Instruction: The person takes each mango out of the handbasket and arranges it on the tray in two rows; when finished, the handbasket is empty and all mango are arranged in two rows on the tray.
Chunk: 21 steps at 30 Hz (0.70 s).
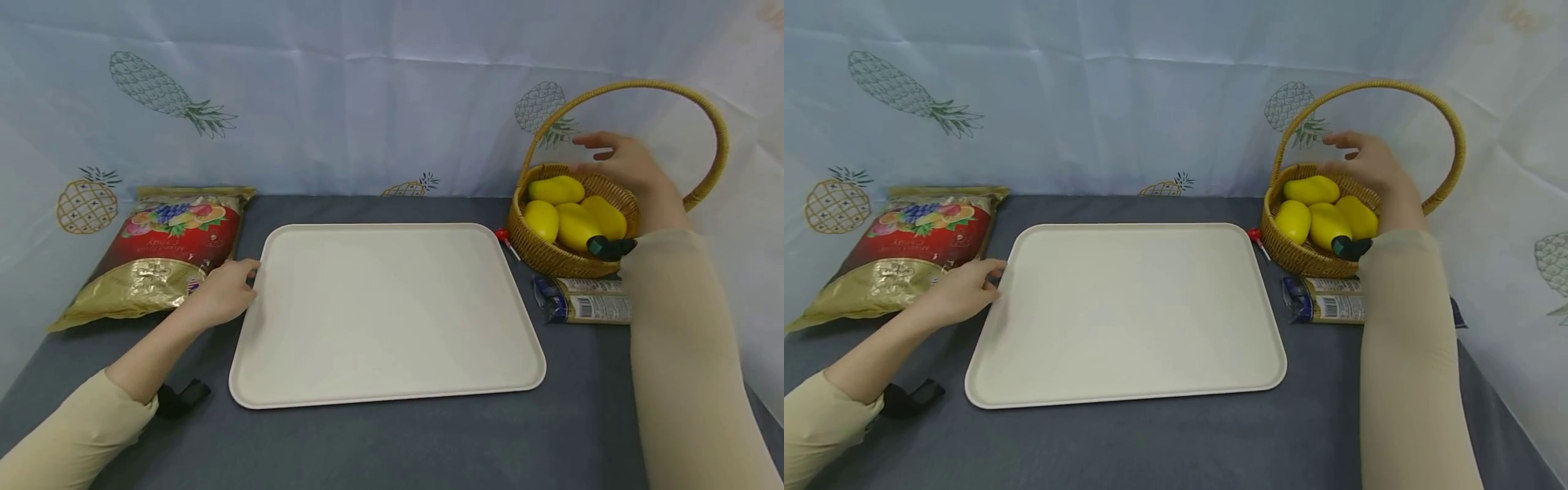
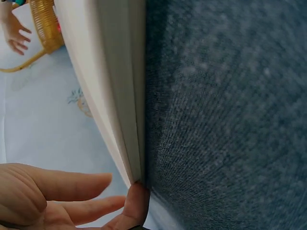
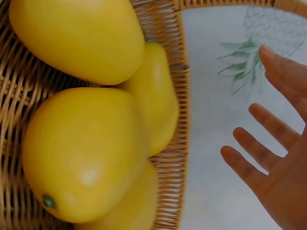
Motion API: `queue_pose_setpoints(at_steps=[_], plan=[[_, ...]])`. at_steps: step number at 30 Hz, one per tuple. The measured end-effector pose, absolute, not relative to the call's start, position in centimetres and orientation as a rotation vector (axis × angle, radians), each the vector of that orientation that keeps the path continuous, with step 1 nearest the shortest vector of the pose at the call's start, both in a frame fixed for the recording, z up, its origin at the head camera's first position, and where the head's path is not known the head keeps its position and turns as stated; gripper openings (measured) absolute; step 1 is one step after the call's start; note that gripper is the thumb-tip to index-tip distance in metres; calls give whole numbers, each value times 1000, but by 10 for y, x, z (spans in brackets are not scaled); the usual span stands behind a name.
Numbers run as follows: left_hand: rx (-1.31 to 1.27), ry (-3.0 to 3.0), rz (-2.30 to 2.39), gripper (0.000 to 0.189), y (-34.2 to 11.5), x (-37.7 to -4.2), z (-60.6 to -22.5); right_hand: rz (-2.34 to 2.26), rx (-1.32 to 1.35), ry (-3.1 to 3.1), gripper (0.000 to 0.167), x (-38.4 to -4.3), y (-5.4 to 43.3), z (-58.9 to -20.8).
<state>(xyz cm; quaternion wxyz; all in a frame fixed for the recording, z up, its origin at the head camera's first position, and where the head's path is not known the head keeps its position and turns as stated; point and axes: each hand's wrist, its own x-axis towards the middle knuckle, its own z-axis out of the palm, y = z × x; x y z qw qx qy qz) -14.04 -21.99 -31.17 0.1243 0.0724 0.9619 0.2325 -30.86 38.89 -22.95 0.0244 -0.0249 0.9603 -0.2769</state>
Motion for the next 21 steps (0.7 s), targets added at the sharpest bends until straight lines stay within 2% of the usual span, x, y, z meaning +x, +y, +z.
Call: queue_pose_setpoints(at_steps=[9, 21], plan=[[278, 2826, 591, 51, -223, -142, -313, -835, -41, 2827, 76, -318, 396, -244], [225, 2748, 653, 62, -229, -145, -315, -869, -15, 2720, 75, -330, 401, -257]])
